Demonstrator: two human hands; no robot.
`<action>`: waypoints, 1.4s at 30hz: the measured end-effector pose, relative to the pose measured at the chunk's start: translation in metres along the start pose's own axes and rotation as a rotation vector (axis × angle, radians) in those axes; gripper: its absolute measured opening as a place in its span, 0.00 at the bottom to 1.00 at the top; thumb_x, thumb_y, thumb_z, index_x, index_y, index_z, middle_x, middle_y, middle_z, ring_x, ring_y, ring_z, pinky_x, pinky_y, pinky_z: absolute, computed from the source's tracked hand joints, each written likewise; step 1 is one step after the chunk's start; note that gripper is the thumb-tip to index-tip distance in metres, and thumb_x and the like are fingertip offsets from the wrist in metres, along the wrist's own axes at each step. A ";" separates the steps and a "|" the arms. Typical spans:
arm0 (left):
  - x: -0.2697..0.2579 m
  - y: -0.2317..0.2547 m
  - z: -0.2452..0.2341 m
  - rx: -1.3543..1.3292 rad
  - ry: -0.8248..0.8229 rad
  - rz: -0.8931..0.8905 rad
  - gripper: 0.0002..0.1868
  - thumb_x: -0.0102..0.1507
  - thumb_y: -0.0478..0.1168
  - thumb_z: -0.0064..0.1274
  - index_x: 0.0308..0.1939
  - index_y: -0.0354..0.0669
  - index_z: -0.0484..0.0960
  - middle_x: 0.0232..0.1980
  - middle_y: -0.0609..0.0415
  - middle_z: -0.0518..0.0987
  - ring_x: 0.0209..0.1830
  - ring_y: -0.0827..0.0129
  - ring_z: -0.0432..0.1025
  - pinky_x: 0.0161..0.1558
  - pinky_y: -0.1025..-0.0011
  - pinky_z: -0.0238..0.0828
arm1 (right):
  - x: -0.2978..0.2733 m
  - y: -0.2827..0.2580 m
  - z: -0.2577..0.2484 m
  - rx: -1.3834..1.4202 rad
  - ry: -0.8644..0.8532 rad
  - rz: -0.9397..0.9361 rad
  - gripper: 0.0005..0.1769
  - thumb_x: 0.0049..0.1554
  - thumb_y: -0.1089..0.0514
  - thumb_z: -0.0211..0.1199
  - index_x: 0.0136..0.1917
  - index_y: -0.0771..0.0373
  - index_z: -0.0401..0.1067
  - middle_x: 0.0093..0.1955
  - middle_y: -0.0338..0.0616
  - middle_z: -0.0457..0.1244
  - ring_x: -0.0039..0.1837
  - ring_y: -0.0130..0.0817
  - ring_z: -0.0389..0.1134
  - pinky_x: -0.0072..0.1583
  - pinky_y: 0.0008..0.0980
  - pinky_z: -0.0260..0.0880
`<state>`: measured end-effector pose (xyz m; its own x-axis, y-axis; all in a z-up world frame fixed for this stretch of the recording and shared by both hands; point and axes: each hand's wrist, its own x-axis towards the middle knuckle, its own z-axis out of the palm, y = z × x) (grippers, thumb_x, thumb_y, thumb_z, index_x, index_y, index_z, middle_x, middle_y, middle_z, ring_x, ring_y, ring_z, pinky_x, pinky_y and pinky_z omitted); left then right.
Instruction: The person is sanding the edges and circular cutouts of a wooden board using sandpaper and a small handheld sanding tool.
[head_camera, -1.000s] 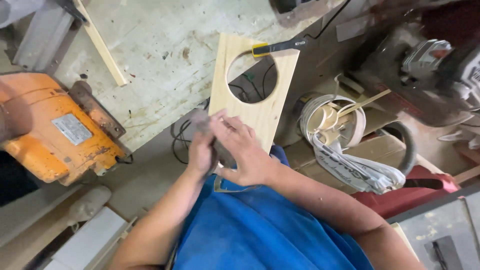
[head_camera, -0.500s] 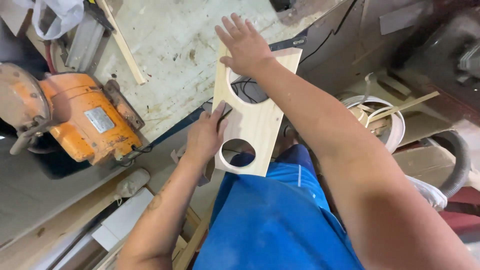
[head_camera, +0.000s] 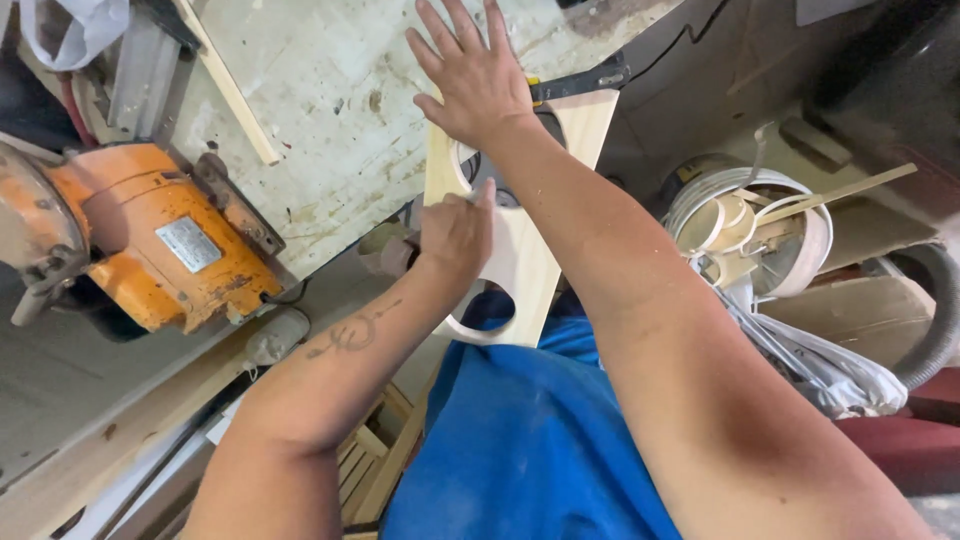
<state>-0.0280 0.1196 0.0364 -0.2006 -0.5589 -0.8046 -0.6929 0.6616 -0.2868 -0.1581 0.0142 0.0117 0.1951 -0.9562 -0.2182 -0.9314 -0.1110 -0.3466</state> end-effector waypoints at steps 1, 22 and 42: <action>0.006 0.002 0.009 -0.002 0.006 0.001 0.34 0.73 0.44 0.39 0.85 0.63 0.56 0.49 0.47 0.84 0.45 0.60 0.81 0.45 0.63 0.75 | 0.000 -0.002 -0.001 -0.006 0.003 0.001 0.43 0.69 0.29 0.39 0.89 0.48 0.43 0.90 0.43 0.33 0.88 0.48 0.32 0.81 0.65 0.31; -0.025 0.002 -0.079 -0.431 -0.288 0.095 0.29 0.72 0.33 0.22 0.77 0.43 0.62 0.62 0.39 0.80 0.62 0.43 0.75 0.62 0.49 0.71 | 0.007 0.006 0.009 -0.029 0.040 -0.022 0.44 0.69 0.28 0.38 0.89 0.50 0.44 0.91 0.44 0.33 0.88 0.48 0.28 0.82 0.66 0.30; -0.003 -0.013 -0.006 0.520 0.017 0.164 0.40 0.68 0.39 0.48 0.85 0.50 0.56 0.18 0.68 0.63 0.18 0.77 0.53 0.21 0.75 0.41 | 0.003 0.004 0.011 -0.010 0.034 0.000 0.43 0.72 0.29 0.42 0.91 0.49 0.43 0.90 0.42 0.32 0.88 0.48 0.30 0.81 0.65 0.35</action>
<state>-0.0230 0.1094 0.0456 -0.2910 -0.4326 -0.8533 -0.2186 0.8984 -0.3809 -0.1576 0.0134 -0.0001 0.1845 -0.9649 -0.1870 -0.9346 -0.1133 -0.3373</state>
